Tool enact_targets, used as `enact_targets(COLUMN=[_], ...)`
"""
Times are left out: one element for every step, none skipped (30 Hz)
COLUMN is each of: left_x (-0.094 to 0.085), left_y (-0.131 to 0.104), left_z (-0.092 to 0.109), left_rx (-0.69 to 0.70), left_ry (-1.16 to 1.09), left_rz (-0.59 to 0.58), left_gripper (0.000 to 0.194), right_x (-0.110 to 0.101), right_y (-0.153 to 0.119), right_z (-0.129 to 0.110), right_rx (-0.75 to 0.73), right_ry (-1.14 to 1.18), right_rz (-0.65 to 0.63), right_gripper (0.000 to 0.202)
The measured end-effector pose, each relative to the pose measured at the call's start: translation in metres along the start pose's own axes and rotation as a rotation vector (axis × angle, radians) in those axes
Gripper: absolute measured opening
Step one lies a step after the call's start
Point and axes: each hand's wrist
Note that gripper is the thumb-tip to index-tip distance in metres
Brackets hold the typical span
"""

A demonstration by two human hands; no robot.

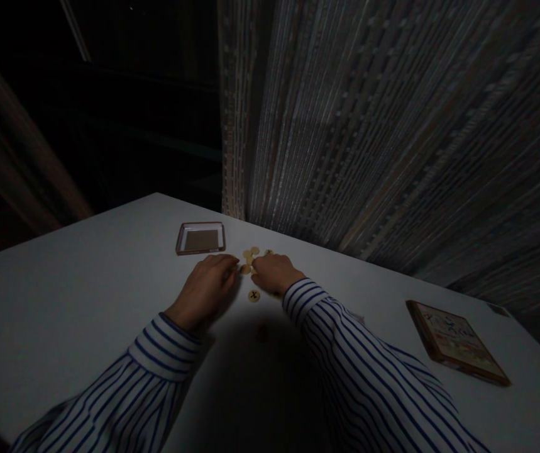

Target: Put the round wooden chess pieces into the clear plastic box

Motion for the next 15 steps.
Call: enact_targets(left_x=[-0.0001, -0.0002, -0.0003, -0.0004, -0.0006, -0.0008, -0.0010, -0.0012, -0.0014, -0.0016, -0.0016, -0.0016, -0.0015, -0.0014, -0.0013], left_y=[0.0001, 0.0001, 0.0001, 0.0000, -0.0001, -0.0002, -0.0003, -0.0003, -0.0004, -0.0003, -0.0003, -0.0002, -0.0001, 0.0000, 0.0001], left_z=[0.0000, 0.0001, 0.0002, 0.0004, 0.0006, 0.0008, 0.0010, 0.0011, 0.0012, 0.0013, 0.0013, 0.0012, 0.0012, 0.0012, 0.0012], left_rx=[-0.001, -0.001, 0.000, -0.001, -0.004, -0.007, -0.009, -0.009, -0.010, -0.009, -0.009, -0.010, -0.010, -0.010, -0.010], left_ry=[-0.003, -0.003, -0.002, -0.001, 0.002, 0.005, 0.007, 0.009, 0.010, 0.011, 0.010, 0.008, 0.006, 0.003, 0.000], left_rz=[0.001, 0.000, -0.003, -0.004, -0.006, -0.007, -0.007, -0.006, -0.004, -0.006, -0.007, -0.008, -0.007, -0.007, -0.004], left_gripper=[0.024, 0.024, 0.024, 0.024, 0.024, 0.024, 0.025, 0.025, 0.025, 0.025, 0.025, 0.025, 0.025, 0.025, 0.025], right_x=[0.0001, 0.0001, 0.0000, -0.0001, -0.0003, -0.0004, -0.0006, -0.0007, -0.0007, -0.0007, -0.0007, -0.0006, -0.0006, -0.0006, -0.0007], right_y=[0.0002, 0.0004, 0.0006, 0.0008, 0.0010, 0.0012, 0.0014, 0.0015, 0.0015, 0.0014, 0.0013, 0.0010, 0.0006, 0.0001, -0.0004], right_z=[0.0000, -0.0002, -0.0004, -0.0007, -0.0010, -0.0013, -0.0016, -0.0019, -0.0020, -0.0020, -0.0019, -0.0017, -0.0015, -0.0011, -0.0007], right_rx=[-0.001, -0.002, -0.002, -0.002, -0.002, -0.001, -0.002, -0.003, -0.005, -0.005, -0.006, -0.005, -0.003, -0.001, 0.001], right_ry=[0.000, 0.001, 0.002, 0.002, 0.002, 0.002, 0.002, 0.002, 0.002, 0.002, 0.002, 0.002, 0.002, 0.003, 0.004], right_rz=[-0.001, -0.002, -0.002, -0.002, -0.003, -0.003, -0.003, -0.002, 0.000, 0.004, 0.008, 0.014, 0.019, 0.025, 0.031], right_gripper=[0.034, 0.034, 0.033, 0.034, 0.034, 0.034, 0.034, 0.034, 0.034, 0.034, 0.034, 0.034, 0.034, 0.034, 0.034])
Point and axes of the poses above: each hand's wrist, its own y-axis towards the middle knuckle, its own x-axis out of the palm, z = x × y, and after that the axes turned 8 degrees about -x, right-handed
